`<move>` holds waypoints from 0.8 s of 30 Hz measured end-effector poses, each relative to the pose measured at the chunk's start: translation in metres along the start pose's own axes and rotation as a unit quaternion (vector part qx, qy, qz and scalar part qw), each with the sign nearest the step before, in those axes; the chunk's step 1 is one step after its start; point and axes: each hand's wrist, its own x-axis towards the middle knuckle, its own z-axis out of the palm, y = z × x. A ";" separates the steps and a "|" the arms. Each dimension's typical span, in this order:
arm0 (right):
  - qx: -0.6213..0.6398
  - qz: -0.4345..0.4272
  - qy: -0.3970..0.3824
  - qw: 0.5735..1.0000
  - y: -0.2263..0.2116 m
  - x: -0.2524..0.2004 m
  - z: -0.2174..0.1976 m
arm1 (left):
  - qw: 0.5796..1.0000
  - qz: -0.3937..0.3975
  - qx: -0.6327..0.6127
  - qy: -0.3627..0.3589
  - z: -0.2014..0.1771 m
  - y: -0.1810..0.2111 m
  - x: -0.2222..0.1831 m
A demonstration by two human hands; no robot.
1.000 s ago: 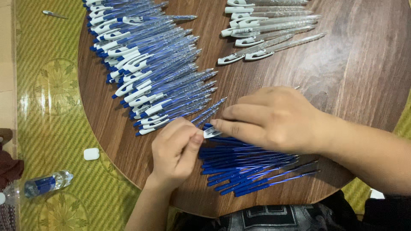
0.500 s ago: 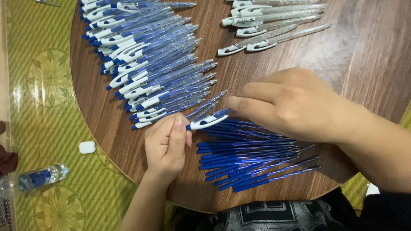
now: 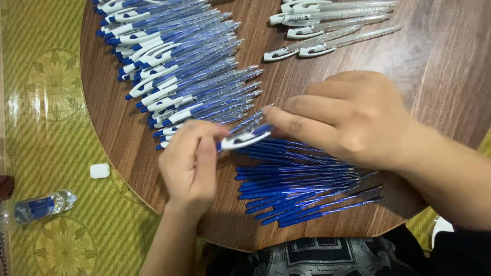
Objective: The person inserts ink cartridges into pen barrels and attaches pen caps by hand.
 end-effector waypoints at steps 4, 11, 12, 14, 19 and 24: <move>0.032 0.062 -0.028 0.997 -0.010 -0.004 0.021 | 0.980 0.184 0.071 0.010 -0.009 -0.003 0.004; 0.143 0.135 0.028 0.980 0.019 -0.008 -0.001 | 0.963 0.147 0.222 0.039 -0.049 -0.051 -0.017; 0.115 0.154 0.028 0.981 0.020 -0.012 -0.006 | 0.953 0.157 0.254 0.046 -0.049 -0.056 -0.020; 0.083 0.170 0.028 0.981 0.026 -0.016 -0.017 | 0.942 0.169 0.286 0.055 -0.051 -0.061 -0.021; 0.080 0.228 -0.098 0.965 0.056 -0.036 -0.018 | 0.929 0.185 0.320 -0.018 -0.052 -0.052 -0.026; -0.068 0.265 -0.208 0.939 0.070 -0.052 0.021 | 0.897 0.230 0.374 -0.057 -0.052 -0.043 -0.017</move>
